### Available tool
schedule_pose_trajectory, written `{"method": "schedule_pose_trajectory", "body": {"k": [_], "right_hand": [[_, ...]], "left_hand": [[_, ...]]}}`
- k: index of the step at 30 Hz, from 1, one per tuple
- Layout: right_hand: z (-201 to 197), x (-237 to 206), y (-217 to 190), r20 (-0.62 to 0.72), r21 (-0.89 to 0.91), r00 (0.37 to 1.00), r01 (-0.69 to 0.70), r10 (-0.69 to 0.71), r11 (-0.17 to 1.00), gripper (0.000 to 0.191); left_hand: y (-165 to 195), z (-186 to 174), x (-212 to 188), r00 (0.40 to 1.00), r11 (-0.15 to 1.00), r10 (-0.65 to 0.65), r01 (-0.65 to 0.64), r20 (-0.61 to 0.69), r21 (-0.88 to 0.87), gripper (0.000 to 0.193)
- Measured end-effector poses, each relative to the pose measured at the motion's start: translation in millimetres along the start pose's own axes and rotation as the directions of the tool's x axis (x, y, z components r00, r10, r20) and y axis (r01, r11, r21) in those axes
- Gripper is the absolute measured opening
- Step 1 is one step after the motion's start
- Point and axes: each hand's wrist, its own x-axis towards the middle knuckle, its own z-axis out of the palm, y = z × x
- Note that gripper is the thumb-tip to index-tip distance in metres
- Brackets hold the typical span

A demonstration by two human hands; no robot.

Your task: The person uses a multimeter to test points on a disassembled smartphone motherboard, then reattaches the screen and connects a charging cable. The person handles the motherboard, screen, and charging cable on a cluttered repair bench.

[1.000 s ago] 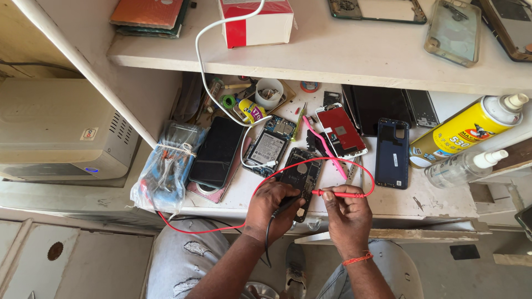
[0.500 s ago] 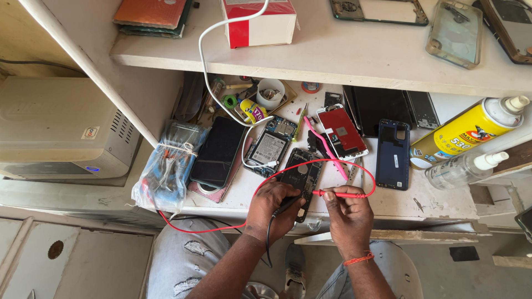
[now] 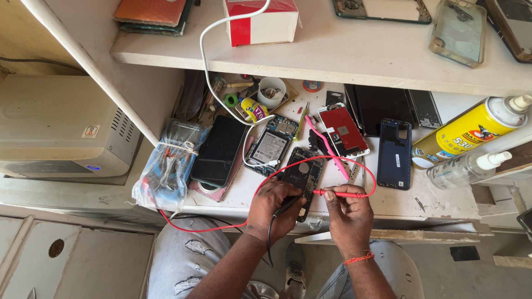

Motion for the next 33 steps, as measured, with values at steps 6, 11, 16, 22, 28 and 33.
{"method": "schedule_pose_trajectory", "body": {"k": [6,11,16,22,28,33], "right_hand": [[0.6,-0.2,0.8,0.005,-0.018,1.0,0.016,-0.016,1.0,0.021],[0.6,-0.1,1.6,0.019,-0.011,0.999,0.028,-0.028,1.0,0.02],[0.5,-1.6,1.7,0.021,-0.019,1.0,0.023,-0.023,1.0,0.019],[1.5,-1.3,3.1,0.014,-0.001,0.999,0.03,-0.03,1.0,0.02],[-1.1,-1.4,2.0,0.017,-0.022,0.999,0.032,-0.031,0.999,0.019],[0.0,-1.3,1.4,0.016,-0.025,0.999,0.042,-0.041,0.999,0.02]], "left_hand": [[-1.1,-0.2,-0.4,0.999,0.999,0.046,-0.046,-0.026,-0.017,0.022],[-0.3,-0.3,0.2,0.999,0.999,0.038,-0.039,-0.027,-0.027,0.021],[1.1,-1.8,-0.1,0.998,0.998,0.058,-0.059,-0.032,-0.029,0.02],[4.0,-3.8,0.6,0.998,0.998,0.048,-0.049,-0.029,-0.028,0.02],[5.6,-2.6,-0.1,0.999,0.999,0.031,-0.031,-0.016,-0.027,0.02],[3.7,-1.9,0.4,0.996,0.996,0.083,-0.084,-0.045,-0.03,0.02]]}}
